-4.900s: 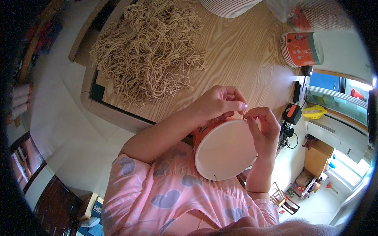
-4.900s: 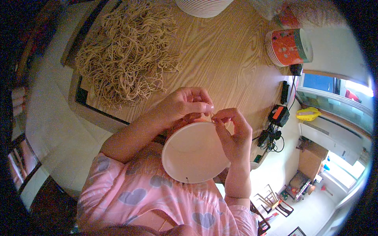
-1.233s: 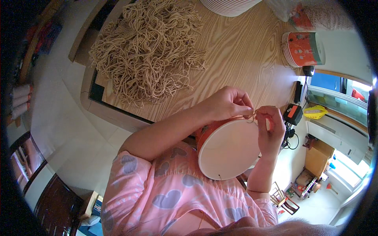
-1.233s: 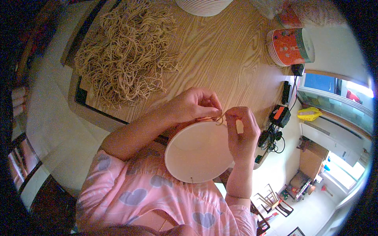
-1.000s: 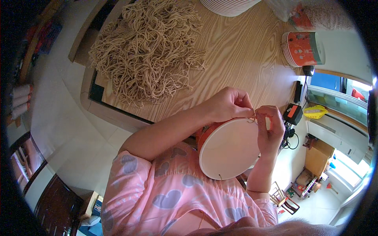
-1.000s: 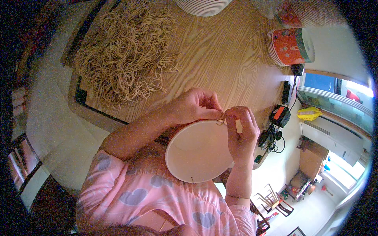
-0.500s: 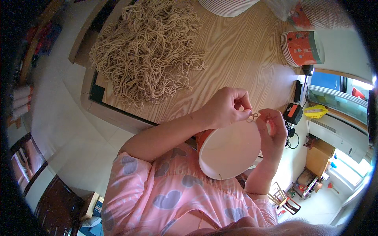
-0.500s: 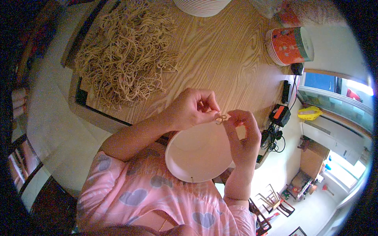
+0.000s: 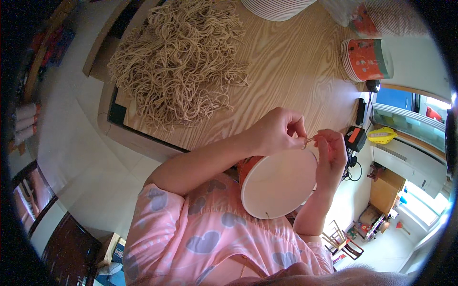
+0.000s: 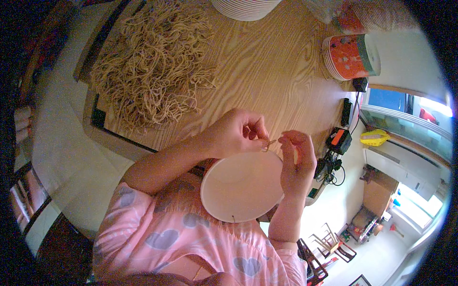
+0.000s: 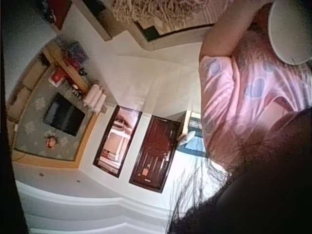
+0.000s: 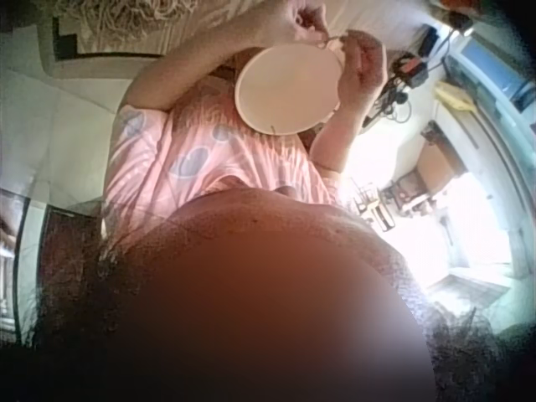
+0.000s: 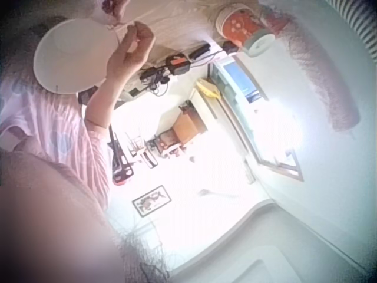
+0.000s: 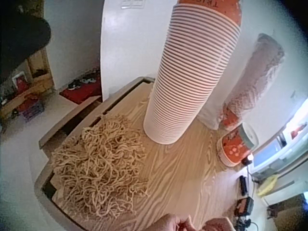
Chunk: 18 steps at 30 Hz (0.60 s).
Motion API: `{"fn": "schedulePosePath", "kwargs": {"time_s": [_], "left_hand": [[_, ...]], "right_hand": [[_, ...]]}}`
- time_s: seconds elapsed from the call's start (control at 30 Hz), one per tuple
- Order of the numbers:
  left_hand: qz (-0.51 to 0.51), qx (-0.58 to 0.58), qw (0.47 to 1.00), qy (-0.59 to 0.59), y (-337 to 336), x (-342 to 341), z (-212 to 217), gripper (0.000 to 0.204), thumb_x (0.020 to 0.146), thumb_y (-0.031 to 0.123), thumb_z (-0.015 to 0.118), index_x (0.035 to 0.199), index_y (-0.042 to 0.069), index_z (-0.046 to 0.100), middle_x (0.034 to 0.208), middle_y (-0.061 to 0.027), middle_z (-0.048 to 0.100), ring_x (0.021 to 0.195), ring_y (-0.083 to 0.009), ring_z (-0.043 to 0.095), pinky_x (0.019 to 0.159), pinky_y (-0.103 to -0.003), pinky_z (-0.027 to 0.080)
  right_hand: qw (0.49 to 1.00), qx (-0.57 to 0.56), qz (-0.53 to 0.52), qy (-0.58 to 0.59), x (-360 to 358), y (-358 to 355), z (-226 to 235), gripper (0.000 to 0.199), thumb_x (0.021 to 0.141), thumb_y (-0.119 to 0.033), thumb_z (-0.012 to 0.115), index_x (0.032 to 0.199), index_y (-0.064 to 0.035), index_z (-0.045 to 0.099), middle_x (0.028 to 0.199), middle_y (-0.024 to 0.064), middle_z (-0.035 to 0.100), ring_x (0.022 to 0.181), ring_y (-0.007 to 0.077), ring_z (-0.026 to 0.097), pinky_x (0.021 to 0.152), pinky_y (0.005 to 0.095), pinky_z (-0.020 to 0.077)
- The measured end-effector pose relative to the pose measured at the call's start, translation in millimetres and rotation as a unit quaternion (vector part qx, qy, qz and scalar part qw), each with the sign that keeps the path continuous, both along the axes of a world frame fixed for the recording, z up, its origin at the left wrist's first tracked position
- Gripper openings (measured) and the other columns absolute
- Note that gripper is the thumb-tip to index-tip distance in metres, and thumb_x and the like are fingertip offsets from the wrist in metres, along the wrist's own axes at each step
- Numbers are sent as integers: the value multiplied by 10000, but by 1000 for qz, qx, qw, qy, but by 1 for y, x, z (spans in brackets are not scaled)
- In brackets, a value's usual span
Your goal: Thread a thin elastic band through a hole in a paper bowl and tie it securely.
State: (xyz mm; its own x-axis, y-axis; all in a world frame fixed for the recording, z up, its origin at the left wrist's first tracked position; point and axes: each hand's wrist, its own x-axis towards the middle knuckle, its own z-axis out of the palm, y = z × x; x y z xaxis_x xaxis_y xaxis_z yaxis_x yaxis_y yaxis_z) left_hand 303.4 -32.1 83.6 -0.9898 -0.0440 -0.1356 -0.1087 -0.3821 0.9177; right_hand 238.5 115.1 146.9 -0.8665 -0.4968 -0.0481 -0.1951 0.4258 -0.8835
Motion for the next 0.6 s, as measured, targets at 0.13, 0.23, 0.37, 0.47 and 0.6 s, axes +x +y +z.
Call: {"fn": "schedulePosePath", "kwargs": {"time_s": [0.13,0.23,0.37,0.47,0.6], "left_hand": [[12,-47,999,0,0,3,6,99,730,68,692,737,66,593,648,48,550,580,-23,445,512,-204,364],[23,-73,997,-1,1,4,8,105,721,70,695,732,65,591,649,52,548,580,-21,438,514,-207,360],[29,-73,997,5,-1,5,8,99,731,86,691,739,61,595,655,55,551,590,-19,445,526,-200,365],[-6,-21,999,-29,-5,5,11,85,756,90,679,777,53,606,695,40,579,632,-28,496,571,-198,406],[-11,76,997,-19,-6,3,2,80,786,92,662,826,41,615,742,15,609,690,-47,546,630,-211,447]], "right_hand": [[996,87,36,6,6,4,10,34,820,-47,596,836,-17,590,797,29,616,764,104,541,727,234,427],[995,92,35,-11,6,-2,9,46,787,-10,621,822,-7,592,767,24,616,764,93,540,728,233,427],[995,82,49,-22,3,-1,10,65,763,35,624,812,3,595,766,33,623,771,95,546,735,235,430],[996,68,38,-36,4,-1,9,64,766,43,614,813,2,598,786,38,627,775,102,551,734,239,434],[998,43,41,-32,6,-1,6,77,760,60,601,809,1,598,798,43,619,768,114,553,726,244,439]]}}
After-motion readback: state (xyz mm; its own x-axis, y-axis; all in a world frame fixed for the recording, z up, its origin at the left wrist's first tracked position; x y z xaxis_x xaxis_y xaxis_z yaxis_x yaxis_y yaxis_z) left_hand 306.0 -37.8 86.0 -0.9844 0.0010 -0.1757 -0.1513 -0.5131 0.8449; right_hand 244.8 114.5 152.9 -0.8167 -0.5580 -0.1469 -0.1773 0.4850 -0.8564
